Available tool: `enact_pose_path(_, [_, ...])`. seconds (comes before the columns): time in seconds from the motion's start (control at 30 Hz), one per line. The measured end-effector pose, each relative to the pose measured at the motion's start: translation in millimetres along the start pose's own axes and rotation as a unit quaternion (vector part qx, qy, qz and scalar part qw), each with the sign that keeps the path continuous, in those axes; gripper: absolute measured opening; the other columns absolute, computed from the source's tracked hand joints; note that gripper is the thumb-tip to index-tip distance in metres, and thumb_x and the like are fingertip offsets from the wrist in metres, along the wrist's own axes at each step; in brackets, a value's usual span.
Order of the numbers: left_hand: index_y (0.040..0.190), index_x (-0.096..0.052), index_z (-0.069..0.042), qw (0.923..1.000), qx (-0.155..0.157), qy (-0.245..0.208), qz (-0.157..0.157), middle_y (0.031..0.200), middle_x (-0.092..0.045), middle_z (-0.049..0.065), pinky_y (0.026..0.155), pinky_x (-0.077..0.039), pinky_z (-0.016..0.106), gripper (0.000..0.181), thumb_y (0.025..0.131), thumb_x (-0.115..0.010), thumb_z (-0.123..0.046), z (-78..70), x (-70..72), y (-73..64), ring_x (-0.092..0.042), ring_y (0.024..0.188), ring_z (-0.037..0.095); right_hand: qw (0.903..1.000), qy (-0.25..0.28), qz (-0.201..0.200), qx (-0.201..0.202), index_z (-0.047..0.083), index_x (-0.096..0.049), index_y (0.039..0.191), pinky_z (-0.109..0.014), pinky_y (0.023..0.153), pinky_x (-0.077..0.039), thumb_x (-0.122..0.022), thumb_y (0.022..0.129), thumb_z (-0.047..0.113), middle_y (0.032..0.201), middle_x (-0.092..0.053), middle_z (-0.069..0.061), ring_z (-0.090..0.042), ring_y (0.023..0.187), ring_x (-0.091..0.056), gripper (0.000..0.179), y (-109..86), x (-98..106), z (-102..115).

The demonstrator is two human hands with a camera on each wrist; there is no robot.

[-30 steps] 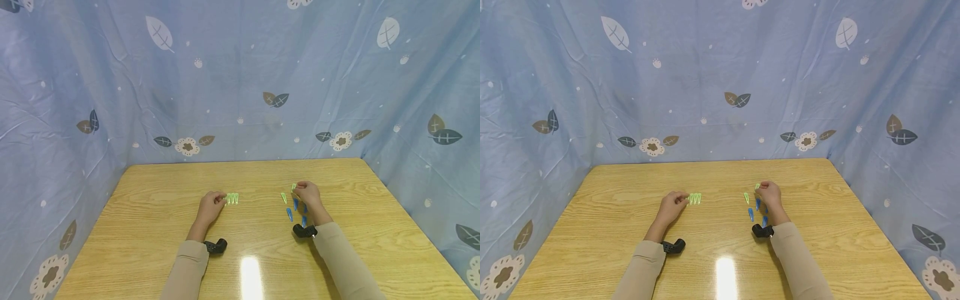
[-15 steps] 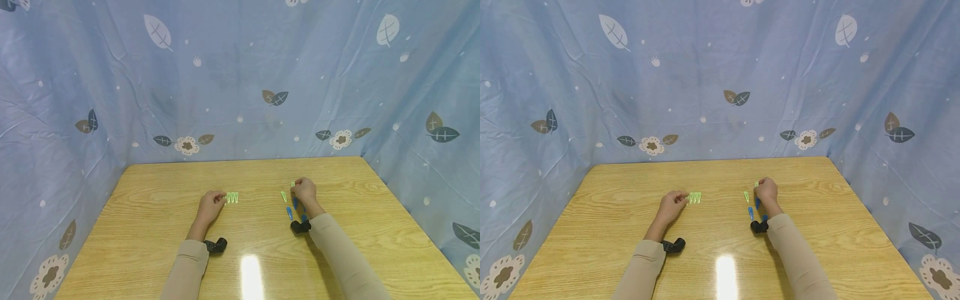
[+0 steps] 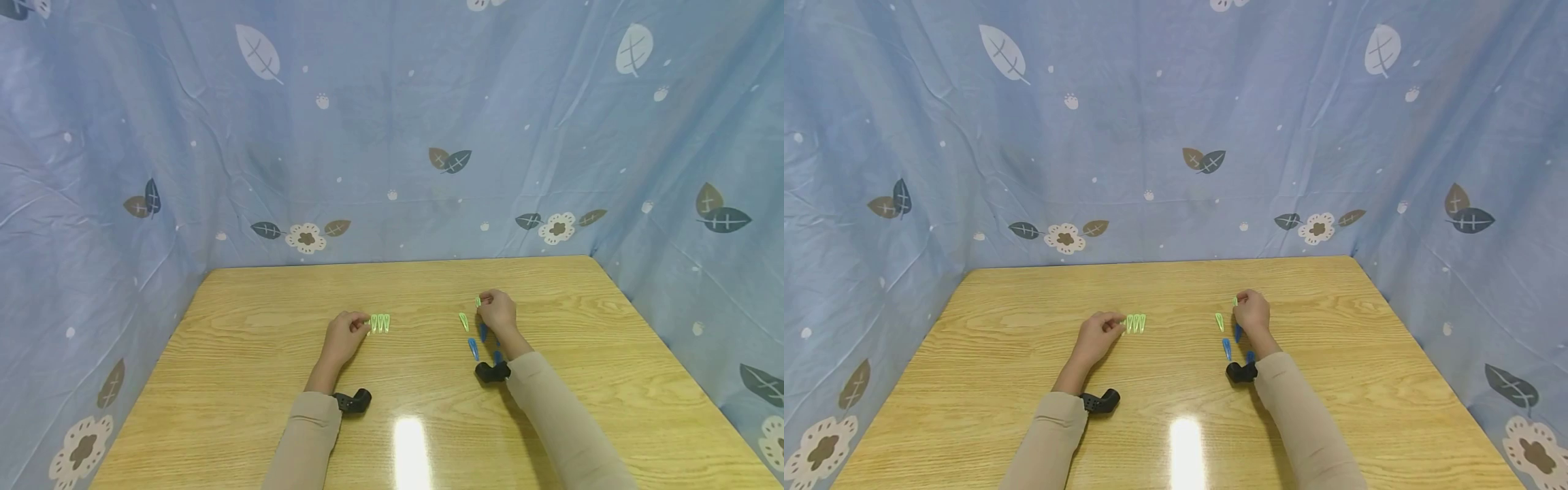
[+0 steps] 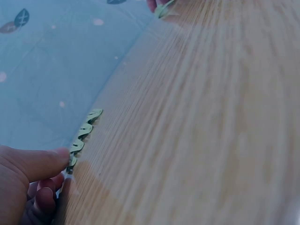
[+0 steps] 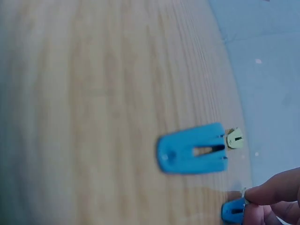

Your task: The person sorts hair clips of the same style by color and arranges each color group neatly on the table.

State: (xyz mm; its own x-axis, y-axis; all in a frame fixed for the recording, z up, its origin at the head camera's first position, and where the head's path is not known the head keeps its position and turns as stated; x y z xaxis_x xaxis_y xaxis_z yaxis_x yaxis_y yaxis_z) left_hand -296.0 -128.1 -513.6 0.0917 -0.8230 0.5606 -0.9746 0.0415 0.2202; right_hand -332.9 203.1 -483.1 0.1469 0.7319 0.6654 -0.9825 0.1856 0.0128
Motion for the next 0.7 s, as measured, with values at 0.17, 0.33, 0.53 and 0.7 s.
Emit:
enact_pose_path(0.17, [0.105,-0.071,-0.004,1.0,0.007,0.0,0.004,0.082,-0.053,0.002,0.064,-0.042,0.025,0.019,0.088,-0.07,-0.012,1.4,0.2,1.1,-0.047,0.072,0.014,0.9985,0.053,0.005,-0.009,-0.008,-0.06,0.117,-0.024,0.062,-0.047,-0.055,0.083,-0.005,0.102,-0.06,-0.018,-0.022,0.081,-0.056,0.035,0.8,1.1,-4.0])
enact_pose_path(0.33, [0.104,-0.071,-0.004,1.0,0.003,-0.001,0.004,0.082,-0.054,0.002,0.063,-0.042,0.025,0.019,0.088,-0.07,-0.013,2.2,1.1,2.3,-0.047,0.072,0.014,0.9934,0.112,0.019,-0.011,-0.005,-0.057,0.125,-0.02,0.061,-0.047,-0.054,0.09,0.001,0.115,-0.058,-0.021,-0.023,0.09,-0.056,0.036,-1.9,6.4,-1.1])
enact_pose_path(0.53, [0.104,-0.072,-0.004,1.0,0.001,-0.003,0.002,0.082,-0.054,0.002,0.063,-0.042,0.025,0.018,0.088,-0.07,-0.011,1.9,1.8,3.1,-0.047,0.072,0.014,0.9872,0.157,0.03,0.0,-0.003,-0.055,0.127,-0.018,0.066,-0.045,-0.054,0.094,0.004,0.118,-0.058,-0.02,-0.016,0.09,-0.054,0.034,-8.1,12.3,6.4])
enact_pose_path(0.7, [0.105,-0.071,-0.003,1.0,0.005,-0.004,0.007,0.082,-0.054,0.002,0.064,-0.042,0.025,0.019,0.088,-0.069,-0.012,2.2,1.5,3.8,-0.047,0.072,0.014,0.9776,0.204,0.048,0.017,-0.004,-0.053,0.129,-0.015,0.078,-0.046,-0.058,0.093,0.005,0.119,-0.057,-0.02,-0.013,0.095,-0.054,0.037,-16.2,12.3,13.8])
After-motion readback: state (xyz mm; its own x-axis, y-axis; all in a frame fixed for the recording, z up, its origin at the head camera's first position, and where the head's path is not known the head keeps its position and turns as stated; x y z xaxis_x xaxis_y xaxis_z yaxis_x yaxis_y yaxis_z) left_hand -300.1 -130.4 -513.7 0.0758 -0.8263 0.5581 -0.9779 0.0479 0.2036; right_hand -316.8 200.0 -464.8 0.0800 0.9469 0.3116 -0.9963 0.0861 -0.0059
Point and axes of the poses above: each hand's wrist, its own y-axis towards the middle knuckle, its own x-axis out of the back of the hand, z = x × y, the point moved 2 cm from there along y, towards the middle knuckle
